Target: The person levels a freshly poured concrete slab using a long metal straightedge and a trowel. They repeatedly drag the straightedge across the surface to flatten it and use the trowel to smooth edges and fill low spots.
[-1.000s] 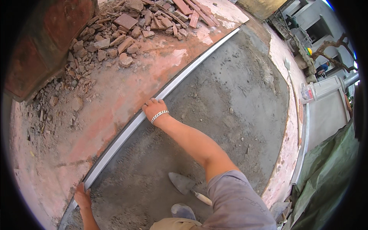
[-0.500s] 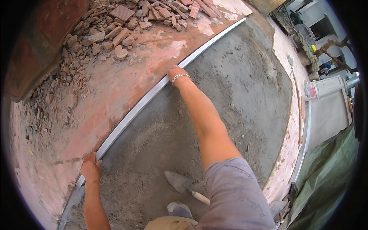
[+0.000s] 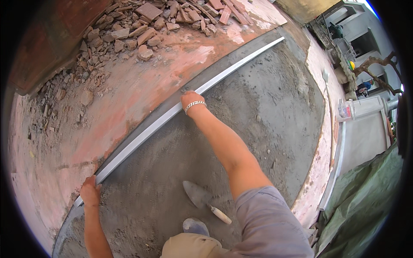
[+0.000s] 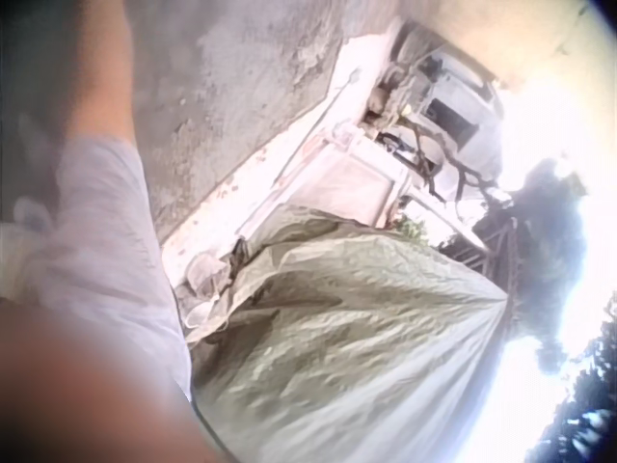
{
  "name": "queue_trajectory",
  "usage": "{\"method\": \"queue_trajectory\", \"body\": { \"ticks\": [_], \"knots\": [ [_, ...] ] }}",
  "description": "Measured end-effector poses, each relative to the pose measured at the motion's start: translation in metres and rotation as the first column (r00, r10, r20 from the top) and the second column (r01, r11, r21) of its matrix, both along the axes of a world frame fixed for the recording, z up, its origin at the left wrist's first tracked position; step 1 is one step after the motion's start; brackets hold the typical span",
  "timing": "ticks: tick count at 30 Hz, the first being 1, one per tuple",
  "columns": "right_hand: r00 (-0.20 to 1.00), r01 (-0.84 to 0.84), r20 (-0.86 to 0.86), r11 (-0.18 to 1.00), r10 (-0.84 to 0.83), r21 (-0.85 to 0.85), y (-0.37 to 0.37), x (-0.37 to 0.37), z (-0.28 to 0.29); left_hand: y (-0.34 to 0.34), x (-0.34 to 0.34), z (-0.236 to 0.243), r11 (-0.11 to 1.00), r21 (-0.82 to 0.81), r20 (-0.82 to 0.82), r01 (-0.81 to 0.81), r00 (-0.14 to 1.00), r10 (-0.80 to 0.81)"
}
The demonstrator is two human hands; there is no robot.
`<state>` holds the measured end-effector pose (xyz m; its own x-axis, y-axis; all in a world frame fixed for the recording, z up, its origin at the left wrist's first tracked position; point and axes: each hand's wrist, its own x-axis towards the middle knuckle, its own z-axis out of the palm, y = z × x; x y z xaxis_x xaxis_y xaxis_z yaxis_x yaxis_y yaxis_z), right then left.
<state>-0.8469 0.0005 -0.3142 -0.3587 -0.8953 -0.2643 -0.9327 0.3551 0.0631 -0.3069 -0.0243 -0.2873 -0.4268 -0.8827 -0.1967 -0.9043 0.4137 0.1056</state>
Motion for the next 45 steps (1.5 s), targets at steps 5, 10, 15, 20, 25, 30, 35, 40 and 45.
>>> {"method": "queue_trajectory", "body": {
  "ticks": [5,10,15,20,25,30,35,40,45],
  "knots": [
    [0.999,0.002,0.043,1.000,-0.001,-0.012,0.026,0.067,0.007,0.025,0.067,0.001,0.999,-0.012,0.021,-0.031,0.999,0.031],
    [0.988,-0.138,0.065,0.988,0.142,-0.073,0.053,0.160,0.015,0.054,0.162,0.007,0.986,0.017,0.036,-0.168,0.985,0.167],
    [0.953,-0.287,0.066,0.949,0.297,-0.129,0.040,0.231,0.029,0.054,0.246,0.013,0.958,-0.121,0.063,-0.261,0.961,0.269],
    [0.958,-0.273,0.050,0.955,0.281,-0.118,-0.004,0.251,0.034,0.040,0.259,0.018,0.942,-0.055,0.005,-0.331,0.944,0.331],
    [0.935,-0.351,0.040,0.934,0.354,-0.065,-0.009,0.269,0.013,0.038,0.290,0.007,0.925,-0.042,0.053,-0.378,0.924,0.380],
    [0.939,-0.332,0.069,0.941,0.337,-0.067,-0.015,0.243,0.014,0.031,0.344,0.001,0.878,-0.103,0.086,-0.468,0.875,0.476],
    [0.962,-0.103,-0.239,0.985,0.135,0.142,-0.024,0.170,0.010,0.042,0.364,0.014,0.651,-0.195,0.101,-0.733,0.646,0.757],
    [0.921,-0.263,-0.262,0.957,0.287,0.122,-0.041,0.183,-0.016,0.035,0.268,0.010,0.871,-0.093,0.106,-0.483,0.865,0.491],
    [0.817,-0.573,-0.092,0.819,0.570,-0.015,-0.040,0.295,-0.014,0.044,0.134,0.003,0.971,-0.060,-0.155,-0.234,0.963,0.222]
  ]
}}
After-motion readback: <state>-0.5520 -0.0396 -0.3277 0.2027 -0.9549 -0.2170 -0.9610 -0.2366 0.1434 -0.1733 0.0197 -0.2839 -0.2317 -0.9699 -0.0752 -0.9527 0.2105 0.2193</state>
